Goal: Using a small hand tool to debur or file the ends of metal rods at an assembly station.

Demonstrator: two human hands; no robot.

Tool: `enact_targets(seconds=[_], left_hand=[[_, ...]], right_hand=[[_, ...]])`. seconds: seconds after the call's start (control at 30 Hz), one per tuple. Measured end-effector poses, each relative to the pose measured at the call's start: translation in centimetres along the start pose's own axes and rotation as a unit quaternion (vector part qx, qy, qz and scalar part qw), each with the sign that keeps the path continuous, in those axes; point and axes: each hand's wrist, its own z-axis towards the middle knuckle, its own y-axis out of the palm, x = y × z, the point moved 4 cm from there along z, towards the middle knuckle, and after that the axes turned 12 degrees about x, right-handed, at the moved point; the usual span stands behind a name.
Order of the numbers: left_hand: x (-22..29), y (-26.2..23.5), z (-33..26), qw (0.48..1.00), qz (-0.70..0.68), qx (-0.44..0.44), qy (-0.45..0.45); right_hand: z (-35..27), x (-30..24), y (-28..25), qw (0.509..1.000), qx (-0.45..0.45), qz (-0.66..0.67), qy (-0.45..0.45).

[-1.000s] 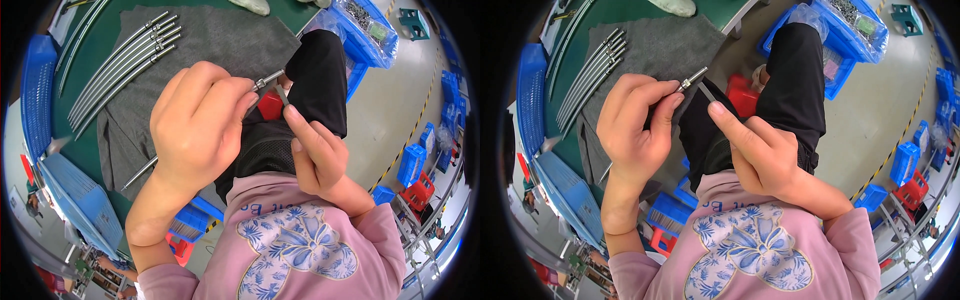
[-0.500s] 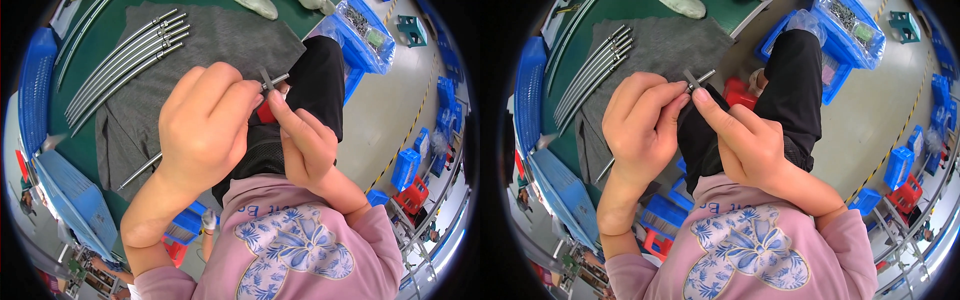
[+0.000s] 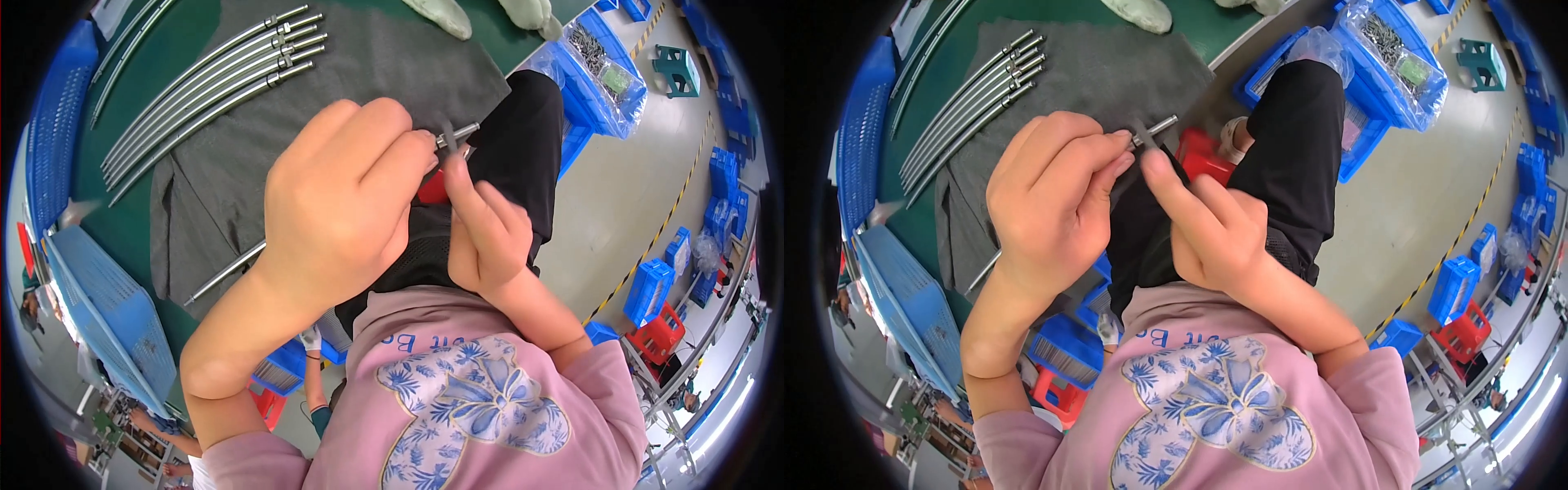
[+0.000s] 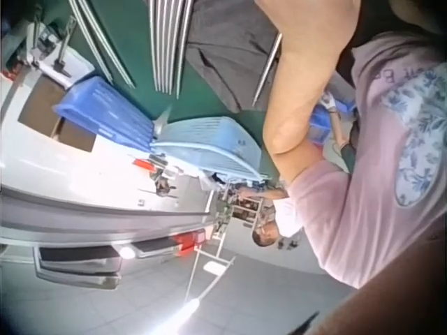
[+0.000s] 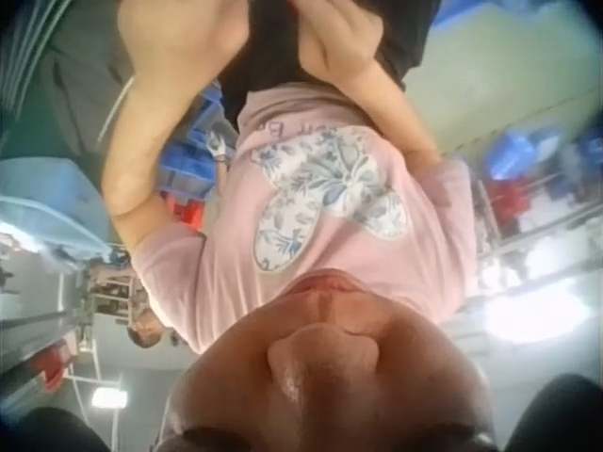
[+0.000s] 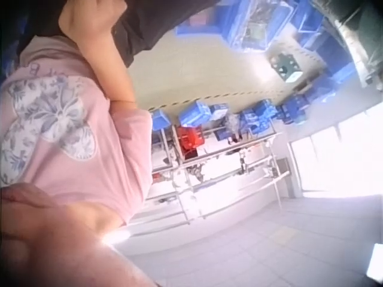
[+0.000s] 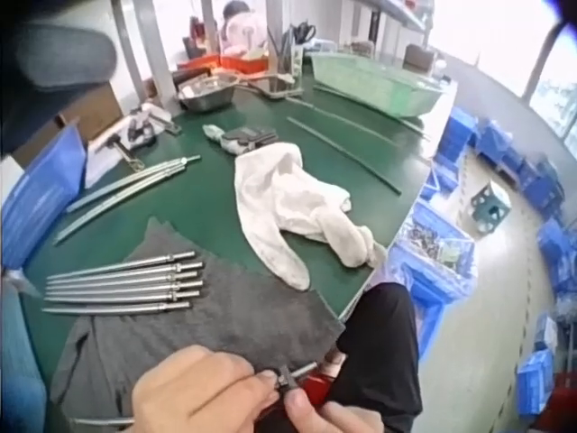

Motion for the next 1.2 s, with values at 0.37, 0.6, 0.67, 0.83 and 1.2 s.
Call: enact_targets(seconds=[0.37,0.6,0.67,0.83,1.2], left_hand=[[-0.1,0.1,-0.1,1.0,0.0,0.017,-0.005],[-0.2,0.0,0.1,1.0,-0.014,0.01,-0.02],[-0.2,0.0,0.1,1.0,-0.015,0.01,-0.02],[-0.3,0.0,0.1,0.999,-0.026,0.018,-0.02],[-0.2,0.3,0.1,0.999,-0.028,0.016,-0.022]], right_hand=[[1.4,-0.5,-0.8,0.999,-0.012,0.037,0.026],[1.1,-0.6,-1.6,0.989,-0.024,0.083,0.124],[1.2,-0.6,-1.5,0.986,-0.043,0.085,0.134],[1.2,-0.8,-1.3,0.983,-0.021,0.116,0.139],[1.5,-0.7,-1.3,0.998,-0.028,0.021,0.058]])
